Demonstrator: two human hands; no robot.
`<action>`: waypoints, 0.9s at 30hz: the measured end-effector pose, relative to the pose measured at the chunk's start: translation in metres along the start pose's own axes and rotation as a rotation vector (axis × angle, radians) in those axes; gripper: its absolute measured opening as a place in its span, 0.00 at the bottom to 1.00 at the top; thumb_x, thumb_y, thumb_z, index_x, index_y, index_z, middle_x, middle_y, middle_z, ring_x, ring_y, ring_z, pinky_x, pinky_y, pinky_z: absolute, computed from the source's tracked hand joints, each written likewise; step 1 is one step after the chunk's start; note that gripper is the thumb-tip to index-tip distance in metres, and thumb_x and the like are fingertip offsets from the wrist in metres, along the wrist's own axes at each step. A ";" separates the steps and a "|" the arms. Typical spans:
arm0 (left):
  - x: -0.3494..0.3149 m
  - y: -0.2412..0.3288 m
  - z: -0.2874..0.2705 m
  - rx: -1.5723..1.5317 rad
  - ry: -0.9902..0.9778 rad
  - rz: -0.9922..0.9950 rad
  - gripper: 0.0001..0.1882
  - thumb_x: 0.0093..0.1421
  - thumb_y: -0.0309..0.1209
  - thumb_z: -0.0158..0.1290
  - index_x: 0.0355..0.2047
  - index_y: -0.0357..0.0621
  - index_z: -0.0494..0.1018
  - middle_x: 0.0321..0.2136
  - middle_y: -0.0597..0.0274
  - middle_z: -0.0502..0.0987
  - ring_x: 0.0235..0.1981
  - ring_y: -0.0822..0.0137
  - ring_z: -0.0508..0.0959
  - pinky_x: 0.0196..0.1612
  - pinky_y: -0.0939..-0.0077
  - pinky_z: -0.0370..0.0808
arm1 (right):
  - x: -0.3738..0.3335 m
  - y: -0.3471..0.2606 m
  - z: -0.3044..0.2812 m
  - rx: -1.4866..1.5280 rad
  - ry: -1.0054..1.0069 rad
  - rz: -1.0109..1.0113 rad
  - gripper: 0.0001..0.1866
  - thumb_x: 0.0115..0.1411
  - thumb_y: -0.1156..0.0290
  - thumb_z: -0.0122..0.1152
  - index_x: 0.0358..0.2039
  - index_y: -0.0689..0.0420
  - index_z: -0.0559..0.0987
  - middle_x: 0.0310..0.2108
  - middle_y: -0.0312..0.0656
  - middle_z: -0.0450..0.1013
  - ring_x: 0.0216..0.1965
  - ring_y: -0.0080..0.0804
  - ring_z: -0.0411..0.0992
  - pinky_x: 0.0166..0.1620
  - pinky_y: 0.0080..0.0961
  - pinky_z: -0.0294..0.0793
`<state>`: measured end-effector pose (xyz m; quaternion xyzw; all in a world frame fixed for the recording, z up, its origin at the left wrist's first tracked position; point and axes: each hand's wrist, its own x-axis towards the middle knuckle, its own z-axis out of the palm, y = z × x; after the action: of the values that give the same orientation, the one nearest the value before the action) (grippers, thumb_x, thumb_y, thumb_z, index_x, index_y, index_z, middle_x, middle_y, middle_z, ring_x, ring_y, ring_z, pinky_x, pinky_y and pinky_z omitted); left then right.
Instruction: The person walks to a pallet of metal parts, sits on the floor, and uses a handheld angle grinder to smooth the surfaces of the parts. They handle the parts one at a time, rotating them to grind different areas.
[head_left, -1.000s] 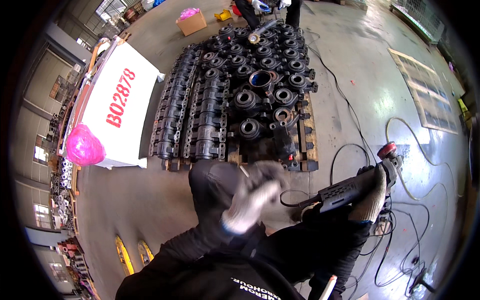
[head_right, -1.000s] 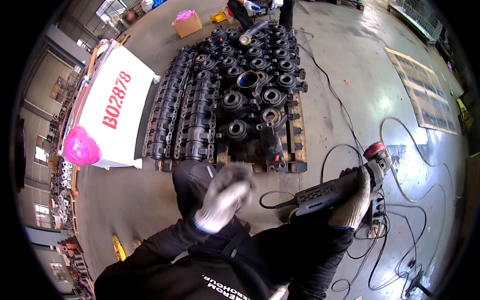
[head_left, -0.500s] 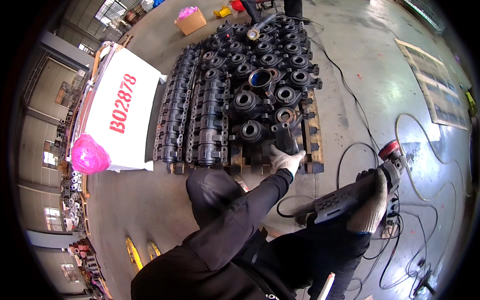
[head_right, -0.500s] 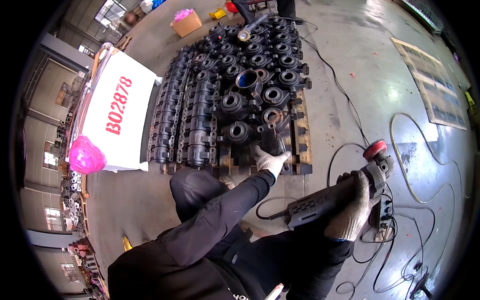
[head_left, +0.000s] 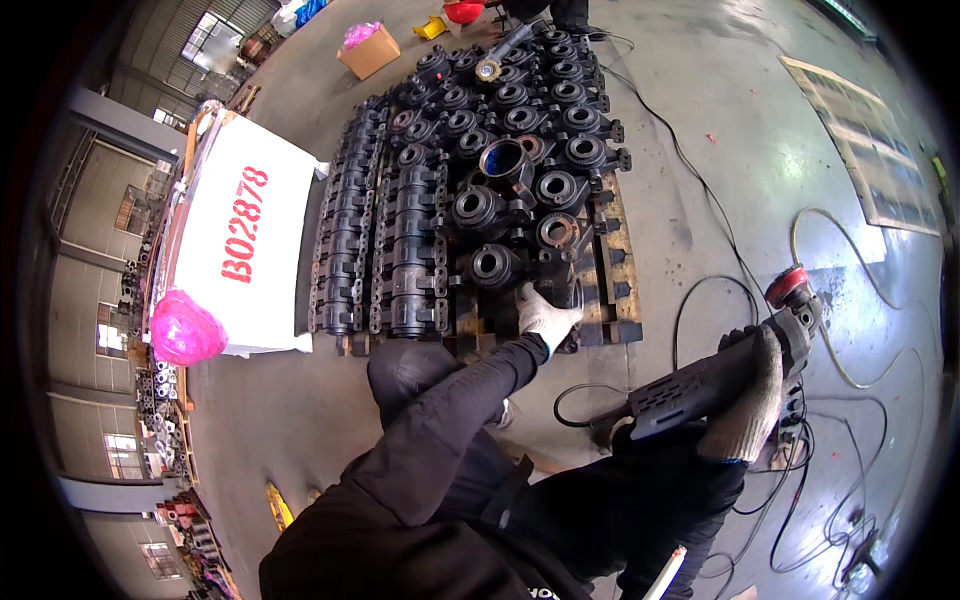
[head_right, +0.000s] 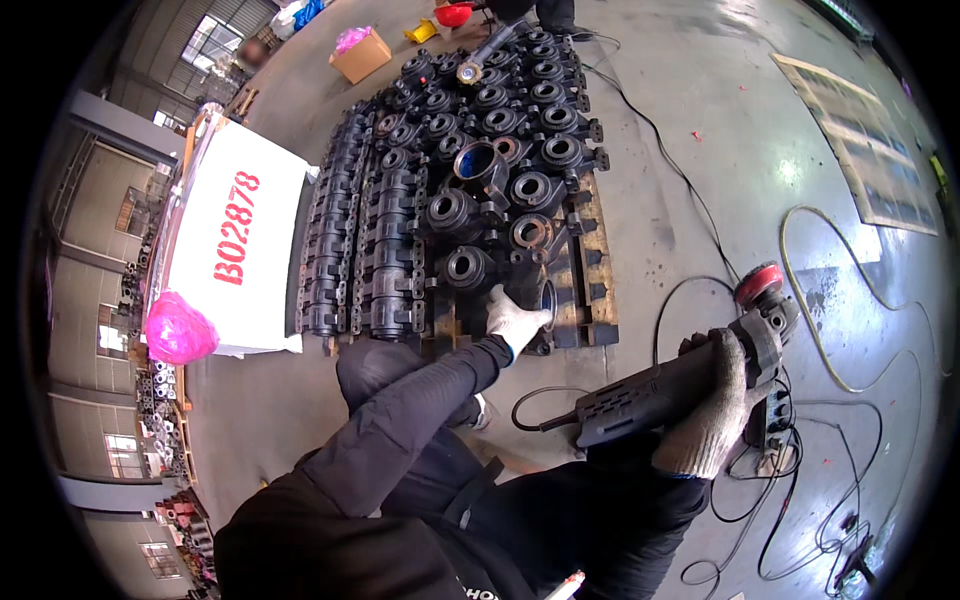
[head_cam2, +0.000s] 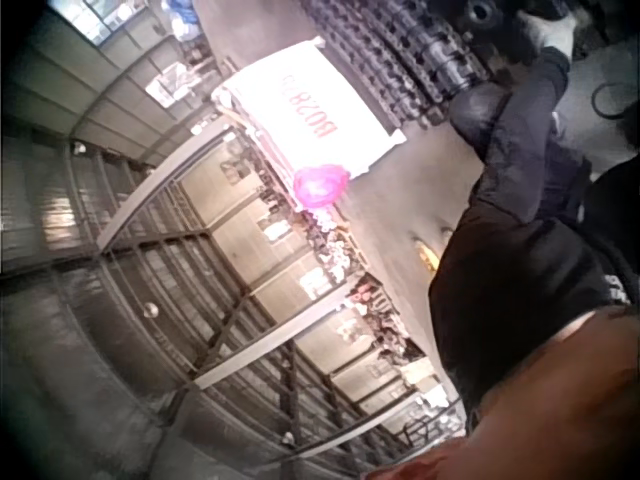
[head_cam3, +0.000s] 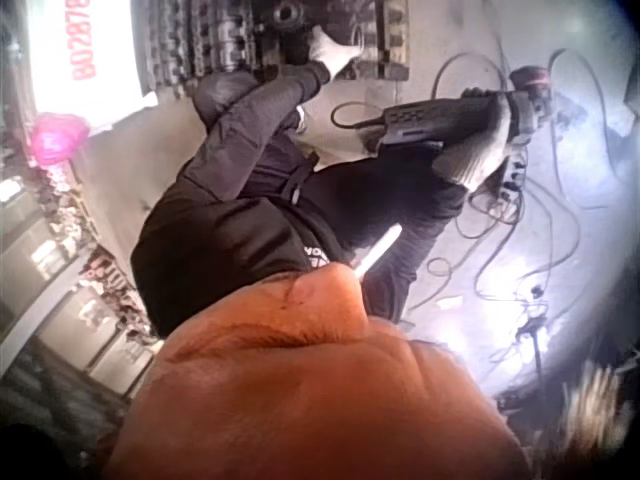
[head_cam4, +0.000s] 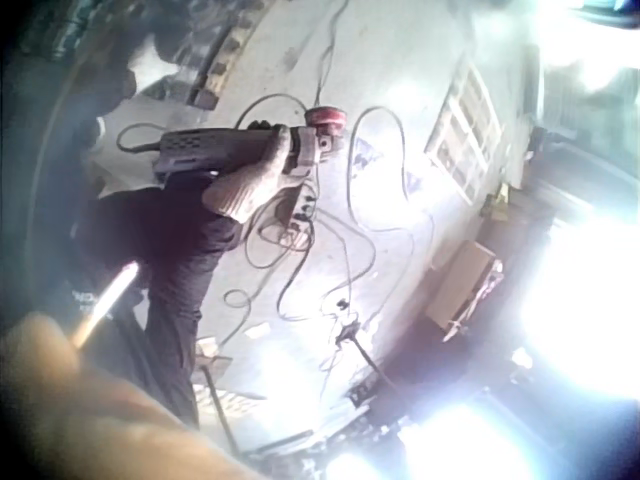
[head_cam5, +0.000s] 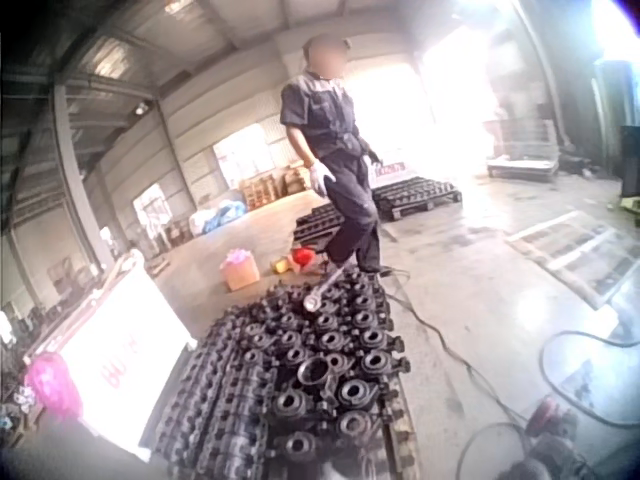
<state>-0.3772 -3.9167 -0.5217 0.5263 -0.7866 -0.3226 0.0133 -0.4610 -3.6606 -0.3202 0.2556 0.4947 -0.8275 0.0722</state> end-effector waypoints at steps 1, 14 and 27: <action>0.002 -0.002 -0.010 -0.016 -0.051 0.072 0.57 0.37 0.42 0.70 0.62 0.30 0.51 0.58 0.31 0.62 0.60 0.41 0.66 0.62 0.59 0.67 | 0.001 -0.001 -0.002 0.007 -0.007 0.002 0.18 0.57 0.64 0.69 0.40 0.64 0.77 0.33 0.43 0.76 0.34 0.33 0.76 0.39 0.24 0.77; 0.030 0.016 -0.058 0.681 -0.563 0.597 0.57 0.32 0.39 0.71 0.63 0.41 0.57 0.56 0.37 0.65 0.57 0.42 0.70 0.59 0.56 0.71 | -0.003 0.002 -0.005 -0.020 -0.026 -0.021 0.20 0.56 0.63 0.69 0.42 0.64 0.77 0.34 0.44 0.77 0.36 0.34 0.77 0.42 0.27 0.77; 0.053 0.018 -0.041 0.682 -0.690 0.784 0.57 0.32 0.36 0.71 0.64 0.44 0.56 0.58 0.43 0.64 0.60 0.45 0.67 0.62 0.59 0.69 | 0.002 0.006 -0.002 -0.036 -0.005 0.029 0.18 0.57 0.65 0.67 0.43 0.63 0.76 0.33 0.45 0.77 0.35 0.35 0.77 0.41 0.28 0.78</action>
<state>-0.4004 -3.9768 -0.4969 0.0385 -0.9391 -0.1759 -0.2929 -0.4590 -3.6615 -0.3269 0.2594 0.5055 -0.8180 0.0897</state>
